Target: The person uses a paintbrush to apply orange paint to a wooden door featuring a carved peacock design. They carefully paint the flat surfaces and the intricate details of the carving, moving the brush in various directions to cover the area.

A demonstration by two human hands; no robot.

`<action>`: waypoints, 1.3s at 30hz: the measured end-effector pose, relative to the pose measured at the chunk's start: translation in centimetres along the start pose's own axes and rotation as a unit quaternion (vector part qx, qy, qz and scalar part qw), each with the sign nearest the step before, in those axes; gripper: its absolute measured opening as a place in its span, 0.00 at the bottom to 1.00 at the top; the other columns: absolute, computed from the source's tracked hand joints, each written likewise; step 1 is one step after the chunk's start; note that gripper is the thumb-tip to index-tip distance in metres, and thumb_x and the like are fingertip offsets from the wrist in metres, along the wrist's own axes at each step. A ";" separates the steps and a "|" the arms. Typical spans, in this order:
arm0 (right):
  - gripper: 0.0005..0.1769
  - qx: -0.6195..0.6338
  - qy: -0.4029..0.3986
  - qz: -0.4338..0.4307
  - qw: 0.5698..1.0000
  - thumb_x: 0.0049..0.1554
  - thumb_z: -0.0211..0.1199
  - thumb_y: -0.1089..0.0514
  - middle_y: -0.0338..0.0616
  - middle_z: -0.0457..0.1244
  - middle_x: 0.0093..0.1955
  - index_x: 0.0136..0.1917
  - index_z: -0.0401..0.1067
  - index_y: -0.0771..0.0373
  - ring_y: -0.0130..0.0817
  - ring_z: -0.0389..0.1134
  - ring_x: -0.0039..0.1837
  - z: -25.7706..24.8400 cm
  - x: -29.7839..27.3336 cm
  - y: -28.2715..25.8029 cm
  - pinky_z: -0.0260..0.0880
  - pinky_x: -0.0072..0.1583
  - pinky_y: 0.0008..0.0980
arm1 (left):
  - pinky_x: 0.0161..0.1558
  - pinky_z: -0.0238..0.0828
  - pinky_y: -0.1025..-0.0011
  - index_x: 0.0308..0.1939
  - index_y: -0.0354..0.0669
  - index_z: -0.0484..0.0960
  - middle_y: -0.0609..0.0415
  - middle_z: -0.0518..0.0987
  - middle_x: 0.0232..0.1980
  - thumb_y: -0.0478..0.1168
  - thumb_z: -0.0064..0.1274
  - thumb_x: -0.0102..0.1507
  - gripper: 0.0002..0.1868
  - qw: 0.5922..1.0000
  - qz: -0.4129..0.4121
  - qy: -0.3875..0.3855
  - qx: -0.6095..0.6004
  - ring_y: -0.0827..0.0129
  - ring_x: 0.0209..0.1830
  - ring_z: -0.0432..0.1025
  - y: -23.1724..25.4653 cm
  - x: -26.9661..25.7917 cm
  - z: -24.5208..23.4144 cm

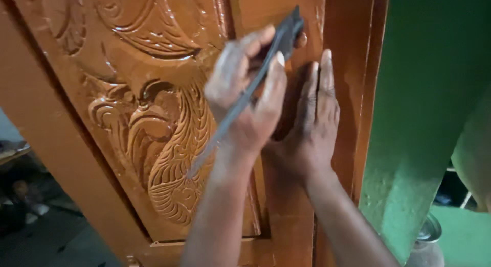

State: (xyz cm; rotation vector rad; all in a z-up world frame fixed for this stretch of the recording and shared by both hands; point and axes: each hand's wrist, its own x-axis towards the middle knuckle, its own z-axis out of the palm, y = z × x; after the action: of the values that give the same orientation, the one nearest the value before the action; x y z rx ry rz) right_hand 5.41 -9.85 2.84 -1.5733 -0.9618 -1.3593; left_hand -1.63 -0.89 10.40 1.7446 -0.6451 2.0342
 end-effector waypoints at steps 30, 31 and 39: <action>0.75 0.050 0.003 -0.007 0.999 0.44 0.85 0.41 0.63 0.34 0.87 0.85 0.35 0.63 0.59 0.45 0.86 -0.9 -0.1 -0.3 0.54 0.77 0.56 | 0.37 0.75 0.80 0.47 0.35 0.82 0.56 0.83 0.42 0.30 0.59 0.65 0.07 0.988 -0.117 -0.085 0.044 0.80 0.36 0.77 3.7 4.1 -1.5; 0.75 0.050 0.003 -0.007 0.999 0.44 0.85 0.41 0.63 0.34 0.87 0.85 0.36 0.63 0.59 0.45 0.86 -0.9 -0.1 -0.3 0.54 0.77 0.56 | 0.38 0.76 0.81 0.47 0.34 0.82 0.56 0.83 0.41 0.30 0.58 0.64 0.08 0.989 -0.113 -0.083 0.036 0.80 0.36 0.77 3.8 4.2 -1.4; 0.76 0.047 -0.010 0.004 0.999 0.42 0.85 0.40 0.62 0.34 0.87 0.85 0.37 0.63 0.57 0.45 0.86 -0.8 -0.1 0.0 0.54 0.76 0.57 | 0.41 0.78 0.80 0.45 0.35 0.81 0.57 0.83 0.39 0.32 0.54 0.62 0.08 0.989 -0.119 -0.087 0.014 0.81 0.37 0.79 4.2 4.3 -1.6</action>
State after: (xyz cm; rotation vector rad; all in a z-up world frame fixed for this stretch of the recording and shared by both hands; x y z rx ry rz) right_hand 5.14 -10.57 2.77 -1.5198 -1.0161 -1.2767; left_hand -6.00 -3.47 14.02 1.9288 -0.4350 1.7538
